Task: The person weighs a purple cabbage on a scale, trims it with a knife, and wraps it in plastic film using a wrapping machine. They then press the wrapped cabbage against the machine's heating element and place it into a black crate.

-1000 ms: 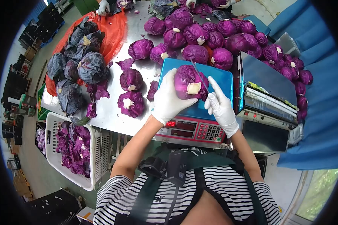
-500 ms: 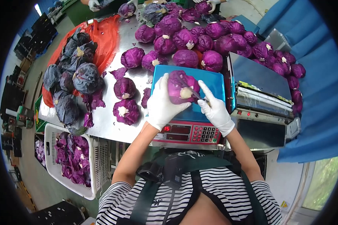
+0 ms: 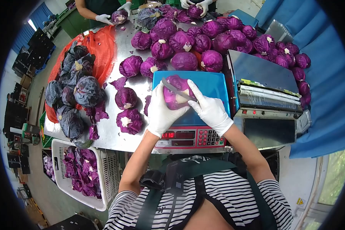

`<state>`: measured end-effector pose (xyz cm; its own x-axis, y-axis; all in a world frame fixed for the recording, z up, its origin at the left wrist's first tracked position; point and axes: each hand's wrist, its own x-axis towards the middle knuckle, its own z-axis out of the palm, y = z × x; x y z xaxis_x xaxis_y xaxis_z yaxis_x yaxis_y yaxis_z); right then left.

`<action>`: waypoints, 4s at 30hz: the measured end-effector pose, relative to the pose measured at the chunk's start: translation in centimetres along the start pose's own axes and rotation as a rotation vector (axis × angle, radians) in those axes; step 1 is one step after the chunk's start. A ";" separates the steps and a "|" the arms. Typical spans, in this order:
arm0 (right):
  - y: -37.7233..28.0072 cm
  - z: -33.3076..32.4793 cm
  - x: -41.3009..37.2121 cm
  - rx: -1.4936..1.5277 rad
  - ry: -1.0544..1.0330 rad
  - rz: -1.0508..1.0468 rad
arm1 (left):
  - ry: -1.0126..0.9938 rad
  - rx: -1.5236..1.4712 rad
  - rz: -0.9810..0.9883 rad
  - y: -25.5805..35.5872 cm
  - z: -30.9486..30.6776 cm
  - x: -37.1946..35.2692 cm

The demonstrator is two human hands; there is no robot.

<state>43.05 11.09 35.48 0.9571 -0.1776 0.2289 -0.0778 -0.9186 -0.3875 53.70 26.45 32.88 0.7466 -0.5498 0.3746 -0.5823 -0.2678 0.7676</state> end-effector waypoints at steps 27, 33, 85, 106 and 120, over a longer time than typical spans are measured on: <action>3.3 -4.5 8.0 1.161 0.266 0.415 | -0.213 -0.719 -0.435 -2.0 -4.5 -1.1; 4.3 -2.1 8.7 0.715 0.040 0.322 | -0.046 -0.797 -0.660 -1.4 -3.2 -0.7; 6.9 -1.4 11.6 0.547 0.255 0.203 | -0.494 -0.226 -0.044 2.0 -3.8 0.6; 7.3 2.3 11.7 0.184 0.212 -0.073 | -0.338 0.010 0.333 1.2 -3.5 -1.1; 3.5 0.8 3.4 0.673 0.064 0.161 | -0.115 -0.675 -0.570 1.4 -1.3 -2.5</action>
<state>46.26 7.56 34.14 0.9282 -0.3329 0.1662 -0.0080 -0.4643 -0.8857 51.42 28.46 33.71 0.8071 -0.5609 -0.1845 0.2087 -0.0213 0.9777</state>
